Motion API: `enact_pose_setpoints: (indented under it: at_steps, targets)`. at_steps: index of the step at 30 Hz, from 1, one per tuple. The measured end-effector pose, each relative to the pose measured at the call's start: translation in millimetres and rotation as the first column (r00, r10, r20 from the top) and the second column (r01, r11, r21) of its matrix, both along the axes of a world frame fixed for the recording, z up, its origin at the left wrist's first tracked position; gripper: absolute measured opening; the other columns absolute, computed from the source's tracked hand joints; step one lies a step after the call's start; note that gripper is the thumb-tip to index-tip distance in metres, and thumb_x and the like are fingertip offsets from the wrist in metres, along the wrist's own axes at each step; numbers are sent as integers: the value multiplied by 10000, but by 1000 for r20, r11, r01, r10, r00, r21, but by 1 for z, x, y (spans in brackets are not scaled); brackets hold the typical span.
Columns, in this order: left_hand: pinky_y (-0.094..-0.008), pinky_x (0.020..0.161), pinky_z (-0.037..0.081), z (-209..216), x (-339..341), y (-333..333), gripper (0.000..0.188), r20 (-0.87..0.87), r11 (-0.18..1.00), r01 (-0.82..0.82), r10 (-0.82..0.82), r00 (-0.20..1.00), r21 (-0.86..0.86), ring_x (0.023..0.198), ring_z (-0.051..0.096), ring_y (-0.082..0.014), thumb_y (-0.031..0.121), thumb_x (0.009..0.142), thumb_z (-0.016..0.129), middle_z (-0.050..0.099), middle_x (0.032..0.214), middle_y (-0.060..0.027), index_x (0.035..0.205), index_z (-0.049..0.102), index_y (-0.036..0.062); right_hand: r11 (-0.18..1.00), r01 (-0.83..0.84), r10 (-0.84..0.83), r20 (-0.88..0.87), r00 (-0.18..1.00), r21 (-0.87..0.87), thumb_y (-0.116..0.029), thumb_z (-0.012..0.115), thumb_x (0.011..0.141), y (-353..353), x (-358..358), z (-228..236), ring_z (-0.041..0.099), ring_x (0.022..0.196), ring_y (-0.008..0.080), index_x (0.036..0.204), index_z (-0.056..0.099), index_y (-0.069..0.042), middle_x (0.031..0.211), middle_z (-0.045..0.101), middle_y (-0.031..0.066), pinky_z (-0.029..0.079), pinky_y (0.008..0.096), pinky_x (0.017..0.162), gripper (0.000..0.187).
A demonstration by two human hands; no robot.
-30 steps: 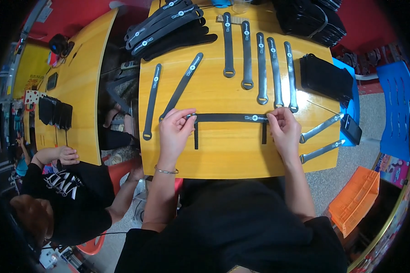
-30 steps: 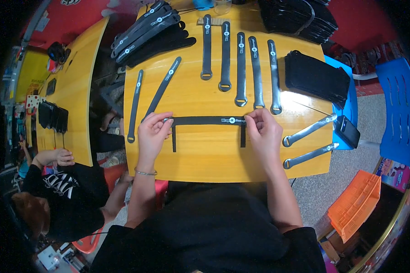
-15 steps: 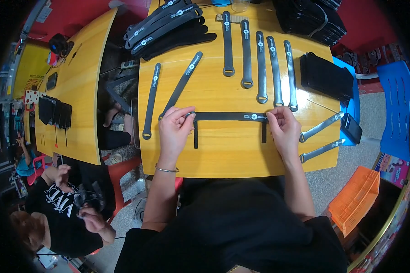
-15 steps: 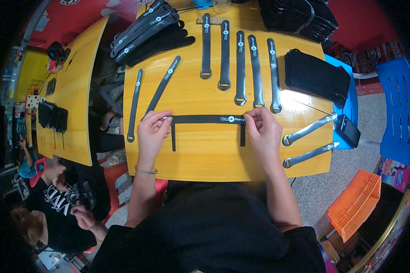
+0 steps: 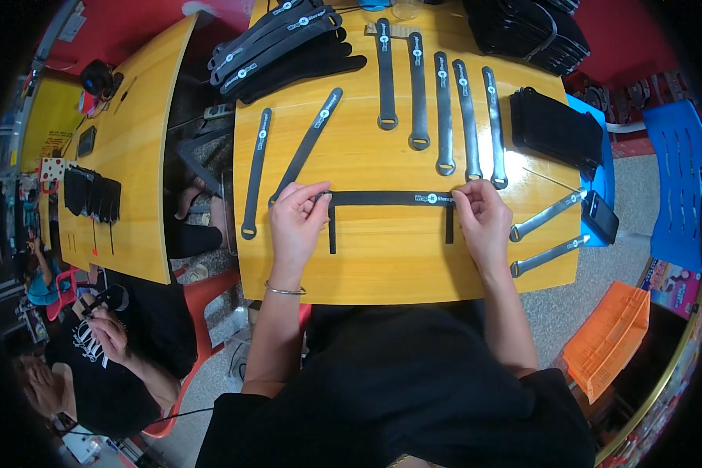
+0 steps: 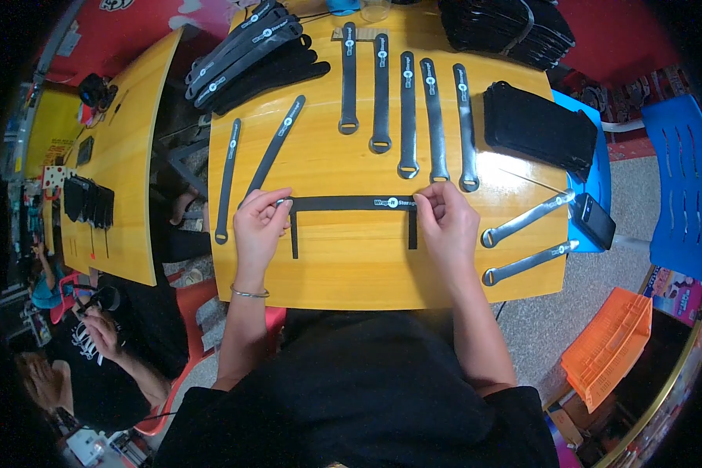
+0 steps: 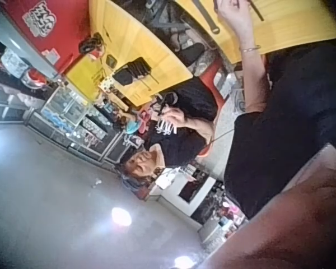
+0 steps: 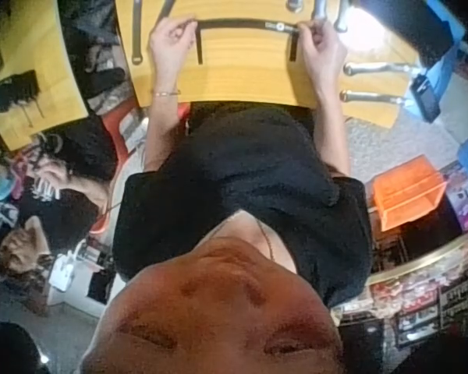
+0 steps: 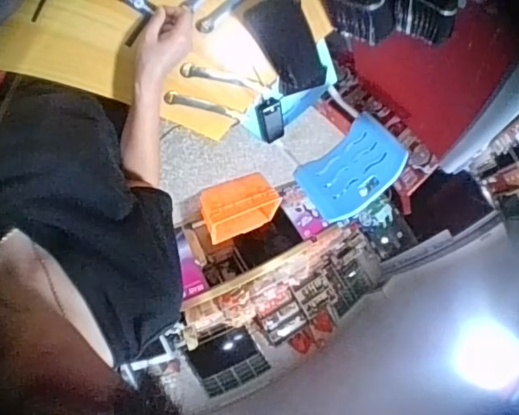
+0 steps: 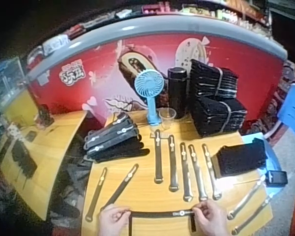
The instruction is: Assembling and organizing black storage straps with labels on a table in a manufacturing workspace.
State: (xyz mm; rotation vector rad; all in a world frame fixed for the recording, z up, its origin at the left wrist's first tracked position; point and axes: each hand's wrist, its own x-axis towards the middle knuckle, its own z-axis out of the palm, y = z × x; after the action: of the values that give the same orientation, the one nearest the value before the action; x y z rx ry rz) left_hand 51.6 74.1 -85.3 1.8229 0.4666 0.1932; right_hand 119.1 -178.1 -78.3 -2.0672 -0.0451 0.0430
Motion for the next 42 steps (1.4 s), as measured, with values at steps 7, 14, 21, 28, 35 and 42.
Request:
enact_pose_setpoints:
  at_steps: [7,14,21,28,35,42]
  targets:
    - [-177,486,474,2,0,-1,150,8,999,1,-1,1000,38,528,492,-49,-27,804,634,483,739,-17,950,667,-23,999,-3,5,61,998,-48,-19,655,805,2,-1,2,526,521,70,804,574,4,652,586,40,424,210,491,84]
    - [-178,478,475,2,0,-2,146,16,998,-3,2,1000,58,520,477,-45,-29,800,634,476,729,-16,942,667,-24,996,0,9,98,995,-84,-15,659,795,4,-2,2,542,523,103,802,574,-1,661,578,64,434,231,496,87]
    - [-185,474,437,-2,0,-1,136,44,994,4,-9,999,108,511,456,-49,-34,789,646,487,727,-25,923,667,-29,981,-1,47,233,971,-192,-11,673,778,5,-5,-1,551,560,185,803,559,-6,702,552,92,446,278,516,117]
    - [-189,481,424,-5,-4,0,227,96,980,10,-30,995,200,503,472,-56,-45,769,663,509,790,-50,994,644,-22,997,74,-74,-18,997,22,5,629,805,3,-4,6,562,626,186,874,570,-13,800,567,97,462,275,570,93]
    - [-395,924,398,24,-14,-34,380,130,616,74,-279,952,785,1111,493,-290,70,835,573,504,1220,-162,1207,533,4,849,-235,461,446,768,-474,-87,630,784,23,-27,15,505,1110,298,1216,501,-18,1198,540,135,400,413,934,457]
    - [-438,1080,260,17,-18,-37,459,-147,512,405,-471,870,757,1310,337,-339,177,900,487,401,1366,-228,1284,431,-68,642,-432,630,114,768,-634,-451,547,843,31,-47,6,268,1353,292,1339,372,30,1421,342,179,199,461,1096,713]
